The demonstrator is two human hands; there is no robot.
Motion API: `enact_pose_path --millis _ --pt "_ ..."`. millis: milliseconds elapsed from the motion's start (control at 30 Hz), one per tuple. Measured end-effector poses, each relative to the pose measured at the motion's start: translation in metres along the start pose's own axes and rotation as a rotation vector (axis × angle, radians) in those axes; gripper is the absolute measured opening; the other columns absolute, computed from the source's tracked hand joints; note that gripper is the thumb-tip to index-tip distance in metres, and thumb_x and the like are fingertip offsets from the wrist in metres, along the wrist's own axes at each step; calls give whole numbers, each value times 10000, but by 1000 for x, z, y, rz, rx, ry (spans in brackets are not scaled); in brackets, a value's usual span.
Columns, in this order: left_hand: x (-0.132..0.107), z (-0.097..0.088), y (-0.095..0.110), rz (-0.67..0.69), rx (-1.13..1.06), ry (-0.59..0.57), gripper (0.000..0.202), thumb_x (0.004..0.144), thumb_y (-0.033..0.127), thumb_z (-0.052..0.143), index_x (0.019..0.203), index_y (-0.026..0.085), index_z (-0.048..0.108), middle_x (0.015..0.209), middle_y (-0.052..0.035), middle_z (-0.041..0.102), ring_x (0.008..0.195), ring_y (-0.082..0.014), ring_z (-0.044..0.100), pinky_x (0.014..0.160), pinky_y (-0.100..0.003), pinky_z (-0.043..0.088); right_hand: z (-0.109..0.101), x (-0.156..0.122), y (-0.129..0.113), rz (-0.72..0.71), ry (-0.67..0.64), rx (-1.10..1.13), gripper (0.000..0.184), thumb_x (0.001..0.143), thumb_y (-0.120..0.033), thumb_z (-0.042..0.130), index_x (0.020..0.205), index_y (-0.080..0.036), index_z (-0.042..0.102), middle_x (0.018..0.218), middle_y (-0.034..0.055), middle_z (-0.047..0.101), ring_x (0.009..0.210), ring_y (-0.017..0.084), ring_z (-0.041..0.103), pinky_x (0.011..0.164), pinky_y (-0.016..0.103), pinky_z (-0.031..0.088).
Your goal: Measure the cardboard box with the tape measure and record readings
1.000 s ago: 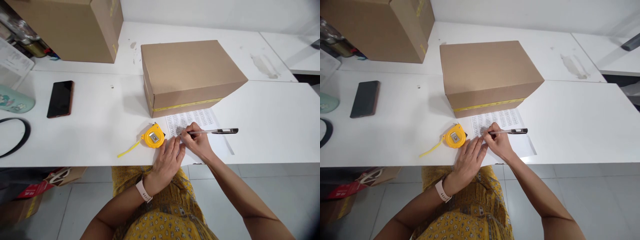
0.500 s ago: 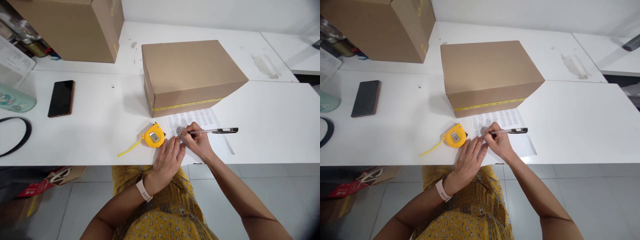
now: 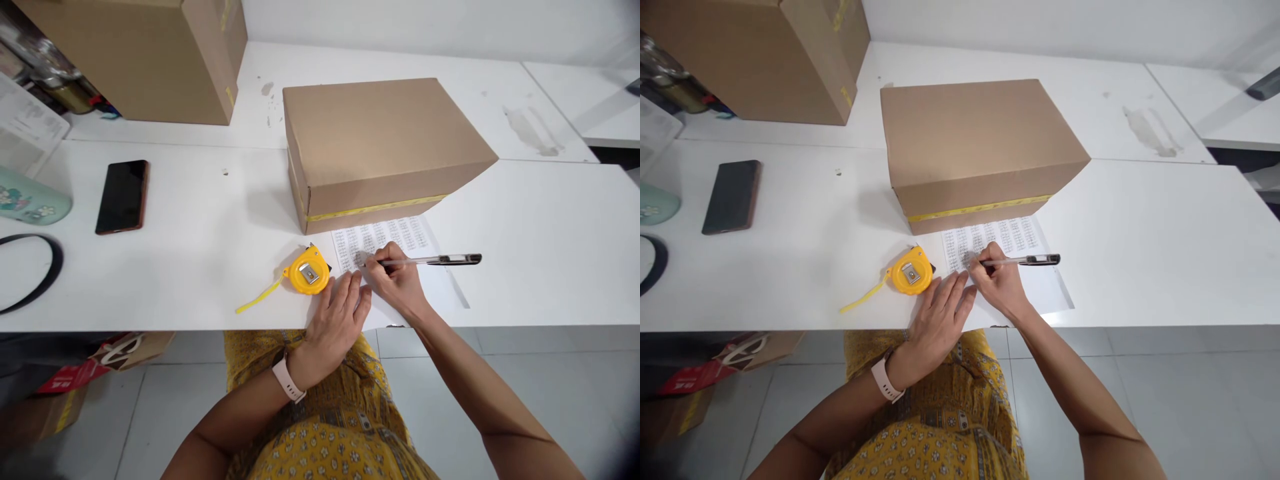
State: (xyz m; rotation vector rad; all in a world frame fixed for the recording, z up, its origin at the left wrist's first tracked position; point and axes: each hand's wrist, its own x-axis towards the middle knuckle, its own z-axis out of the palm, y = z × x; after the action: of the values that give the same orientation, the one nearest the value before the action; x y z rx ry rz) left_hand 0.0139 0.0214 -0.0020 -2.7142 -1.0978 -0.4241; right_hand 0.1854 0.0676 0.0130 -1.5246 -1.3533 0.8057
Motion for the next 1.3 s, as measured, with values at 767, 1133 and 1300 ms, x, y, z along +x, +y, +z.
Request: enact_pose_path --millis 767,1133,1300 --pt "0 -2 0 1 -10 -26 426 1015 201 558 1430 111 590 1543 -183 549 1435 -309 500 1185 -497 417 -3 1 -3 16 -12 3 239 856 -260 664 722 -244 467 583 -66 431 530 105 379 501 264 313" --pt "0 1 1 -15 -32 -25 428 1012 183 564 1434 123 593 1550 -186 540 1438 -302 491 1178 -501 417 -7 2 -4 0 -40 -18 258 871 -317 684 727 -245 482 594 -65 425 535 108 386 513 274 316" --pt "1 2 2 -18 -37 9 390 1013 162 553 1394 111 613 1520 -182 571 1406 -305 523 1156 -499 441 -6 2 -3 -25 -47 -39 263 875 -316 672 722 -247 470 586 -70 411 523 104 376 506 276 313"
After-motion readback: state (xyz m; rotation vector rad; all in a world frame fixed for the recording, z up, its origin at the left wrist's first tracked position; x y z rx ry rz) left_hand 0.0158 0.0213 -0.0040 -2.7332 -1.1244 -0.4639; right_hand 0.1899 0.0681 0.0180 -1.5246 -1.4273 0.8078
